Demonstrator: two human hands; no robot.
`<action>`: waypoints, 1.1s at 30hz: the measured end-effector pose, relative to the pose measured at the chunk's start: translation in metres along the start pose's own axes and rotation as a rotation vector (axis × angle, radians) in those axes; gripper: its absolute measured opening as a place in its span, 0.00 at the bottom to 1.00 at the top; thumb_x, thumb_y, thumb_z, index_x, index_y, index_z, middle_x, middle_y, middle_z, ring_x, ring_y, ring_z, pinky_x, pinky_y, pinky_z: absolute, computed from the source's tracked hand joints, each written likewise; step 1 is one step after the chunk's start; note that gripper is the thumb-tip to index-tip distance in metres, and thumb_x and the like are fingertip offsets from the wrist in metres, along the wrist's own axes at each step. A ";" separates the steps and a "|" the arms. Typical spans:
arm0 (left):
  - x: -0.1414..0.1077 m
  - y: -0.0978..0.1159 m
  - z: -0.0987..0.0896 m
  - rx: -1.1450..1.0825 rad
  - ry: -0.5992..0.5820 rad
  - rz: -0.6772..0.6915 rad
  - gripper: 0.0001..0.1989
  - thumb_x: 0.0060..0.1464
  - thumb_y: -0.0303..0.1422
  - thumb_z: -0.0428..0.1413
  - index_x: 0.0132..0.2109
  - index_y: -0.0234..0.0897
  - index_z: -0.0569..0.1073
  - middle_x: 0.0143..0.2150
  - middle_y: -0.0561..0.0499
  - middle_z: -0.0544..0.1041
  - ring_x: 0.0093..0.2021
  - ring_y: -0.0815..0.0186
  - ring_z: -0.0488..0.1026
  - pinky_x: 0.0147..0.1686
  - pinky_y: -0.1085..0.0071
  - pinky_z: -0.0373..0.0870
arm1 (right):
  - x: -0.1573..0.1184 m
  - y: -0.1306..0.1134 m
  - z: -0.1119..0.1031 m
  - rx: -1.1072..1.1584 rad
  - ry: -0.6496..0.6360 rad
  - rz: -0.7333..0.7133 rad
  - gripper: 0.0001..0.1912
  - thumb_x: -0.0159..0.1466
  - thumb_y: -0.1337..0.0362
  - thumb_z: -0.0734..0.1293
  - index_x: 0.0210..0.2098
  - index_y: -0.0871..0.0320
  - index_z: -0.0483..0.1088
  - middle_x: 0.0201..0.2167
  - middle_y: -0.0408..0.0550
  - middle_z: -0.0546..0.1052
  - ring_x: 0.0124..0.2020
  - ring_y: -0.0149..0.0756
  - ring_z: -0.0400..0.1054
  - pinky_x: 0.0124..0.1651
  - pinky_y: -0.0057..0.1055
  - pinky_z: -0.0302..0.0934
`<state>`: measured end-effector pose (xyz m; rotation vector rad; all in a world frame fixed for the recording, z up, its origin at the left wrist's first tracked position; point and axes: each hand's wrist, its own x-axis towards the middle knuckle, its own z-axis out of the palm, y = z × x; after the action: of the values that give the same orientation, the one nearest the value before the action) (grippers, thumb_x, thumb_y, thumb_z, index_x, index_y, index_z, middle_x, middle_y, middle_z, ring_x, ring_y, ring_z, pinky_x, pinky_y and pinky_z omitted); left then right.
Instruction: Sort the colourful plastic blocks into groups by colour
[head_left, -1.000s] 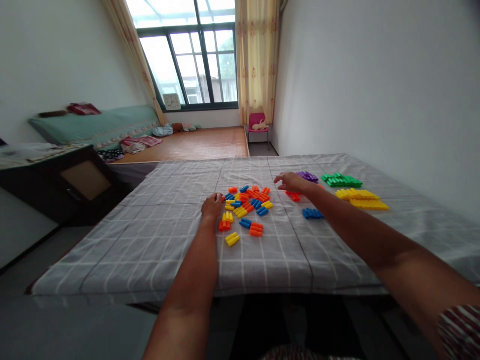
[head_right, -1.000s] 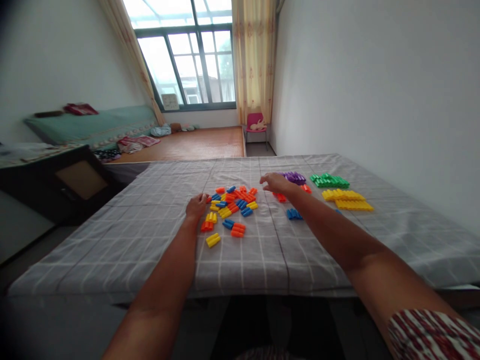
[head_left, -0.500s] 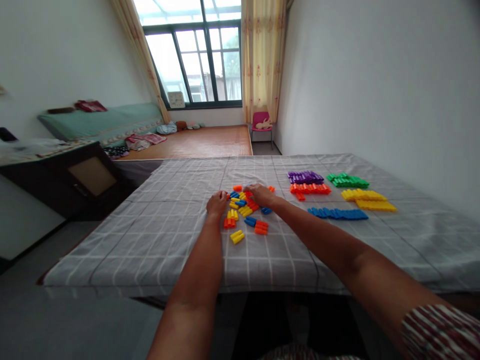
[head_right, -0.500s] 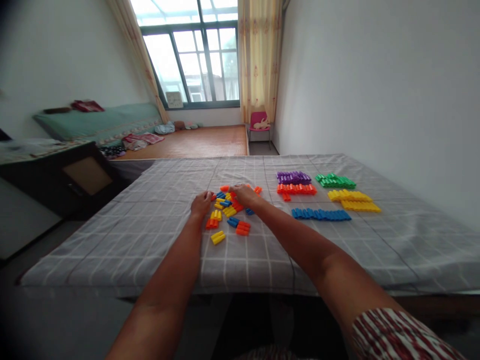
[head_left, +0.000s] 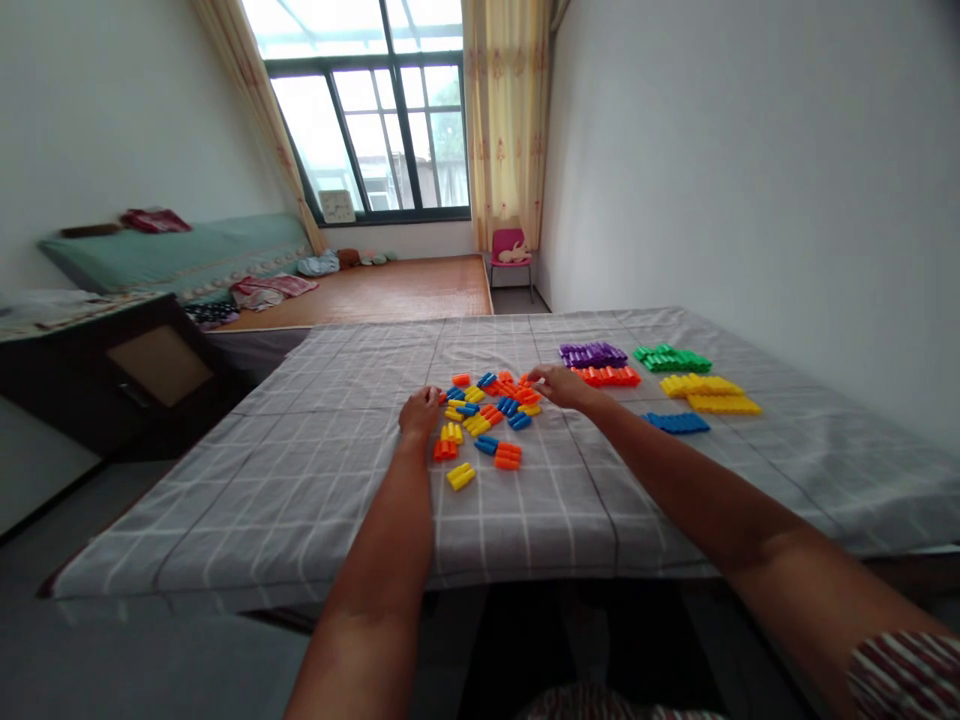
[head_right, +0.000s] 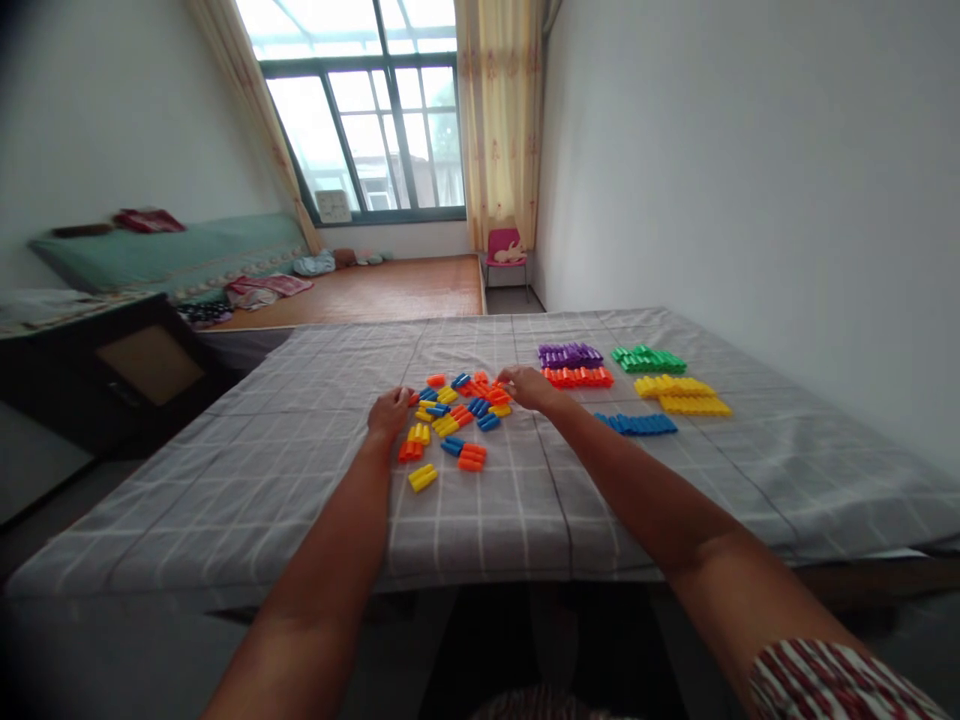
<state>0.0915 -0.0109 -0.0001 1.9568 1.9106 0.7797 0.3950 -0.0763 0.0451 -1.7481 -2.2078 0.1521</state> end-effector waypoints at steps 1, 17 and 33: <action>0.000 0.000 0.000 0.000 -0.001 -0.002 0.20 0.62 0.40 0.42 0.45 0.44 0.78 0.47 0.48 0.80 0.45 0.62 0.74 0.34 0.72 0.62 | 0.000 -0.001 0.003 -0.002 -0.015 -0.007 0.13 0.64 0.63 0.65 0.47 0.58 0.74 0.47 0.51 0.77 0.47 0.36 0.71 0.49 0.29 0.63; 0.000 0.000 -0.001 -0.004 -0.001 0.010 0.19 0.62 0.39 0.42 0.45 0.44 0.78 0.47 0.48 0.80 0.44 0.62 0.75 0.34 0.72 0.62 | -0.011 0.007 -0.030 -0.115 -0.218 -0.056 0.34 0.55 0.78 0.67 0.60 0.57 0.64 0.53 0.55 0.73 0.48 0.39 0.70 0.48 0.29 0.64; 0.000 0.001 -0.002 -0.008 -0.004 0.014 0.19 0.62 0.39 0.43 0.46 0.44 0.78 0.47 0.48 0.80 0.45 0.62 0.75 0.35 0.72 0.64 | -0.032 0.042 -0.042 -0.058 -0.084 -0.094 0.19 0.60 0.69 0.66 0.51 0.56 0.73 0.48 0.52 0.78 0.47 0.39 0.72 0.50 0.32 0.63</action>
<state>0.0910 -0.0114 0.0022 1.9675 1.8903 0.7854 0.4531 -0.1019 0.0667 -1.6922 -2.3714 0.1432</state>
